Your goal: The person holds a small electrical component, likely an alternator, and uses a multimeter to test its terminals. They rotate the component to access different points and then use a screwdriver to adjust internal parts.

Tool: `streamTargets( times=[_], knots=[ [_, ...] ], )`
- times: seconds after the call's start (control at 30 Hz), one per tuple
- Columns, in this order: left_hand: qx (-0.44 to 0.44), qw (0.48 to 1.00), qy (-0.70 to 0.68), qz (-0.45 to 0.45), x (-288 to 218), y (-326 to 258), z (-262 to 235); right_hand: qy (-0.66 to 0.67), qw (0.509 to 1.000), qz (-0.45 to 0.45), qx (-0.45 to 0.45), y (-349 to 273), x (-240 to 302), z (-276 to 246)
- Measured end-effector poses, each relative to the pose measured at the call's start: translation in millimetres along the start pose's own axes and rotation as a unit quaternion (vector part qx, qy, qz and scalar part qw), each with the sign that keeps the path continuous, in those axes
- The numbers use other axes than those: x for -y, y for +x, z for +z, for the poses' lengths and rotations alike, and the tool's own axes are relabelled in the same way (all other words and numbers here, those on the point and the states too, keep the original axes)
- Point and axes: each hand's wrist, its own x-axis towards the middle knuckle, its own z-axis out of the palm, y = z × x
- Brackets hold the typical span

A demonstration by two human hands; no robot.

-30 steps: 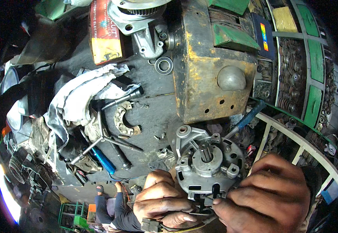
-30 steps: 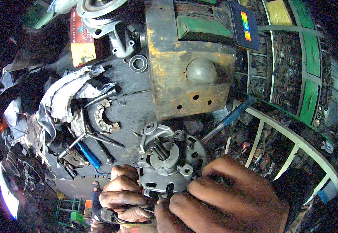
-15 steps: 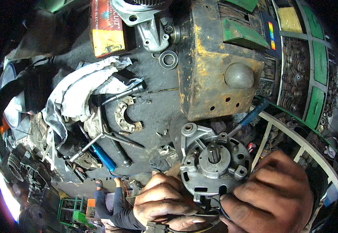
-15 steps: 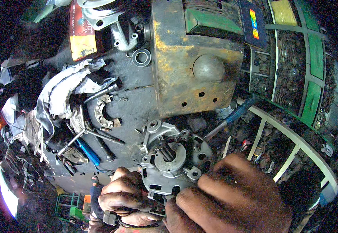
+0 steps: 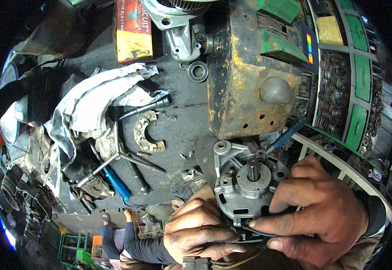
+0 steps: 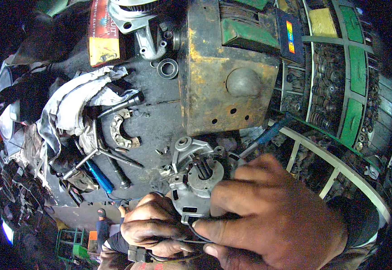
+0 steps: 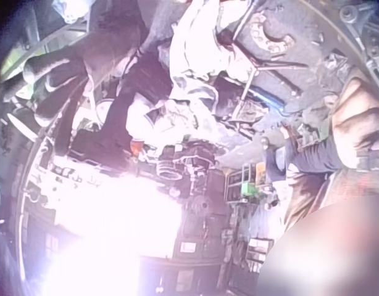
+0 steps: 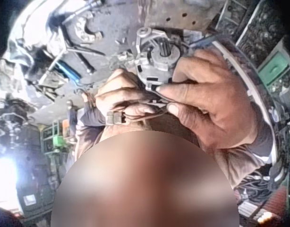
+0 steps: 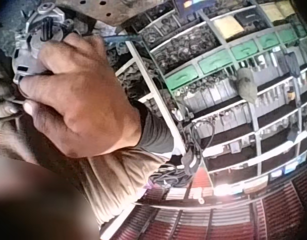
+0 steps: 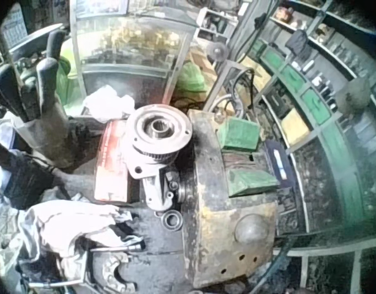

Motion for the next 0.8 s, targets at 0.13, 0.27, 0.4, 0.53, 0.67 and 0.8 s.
streamTargets(
  times=[0.13,0.27,0.4,0.53,0.67,0.8],
  knots=[
    [0.017,1.000,0.009,0.023,6,4,-1,0.024,1.000,0.009,0.015,-6,0,-5],
    [-0.009,1.000,0.023,-0.012,0,2,1,-0.052,0.998,-0.017,0.023,1,10,-10],
    [-0.051,0.998,0.041,-0.005,-1,4,6,-0.100,0.993,-0.045,-0.043,6,12,9],
    [-0.003,0.999,0.045,-0.020,-5,7,0,-0.155,0.983,0.073,0.062,14,37,-5],
    [-0.001,0.997,0.070,-0.031,-9,8,0,-0.033,0.997,0.060,0.043,23,33,-8],
    [0.017,0.999,0.026,-0.034,-10,11,-2,-0.107,0.993,0.039,-0.006,11,35,4]
  ],
)
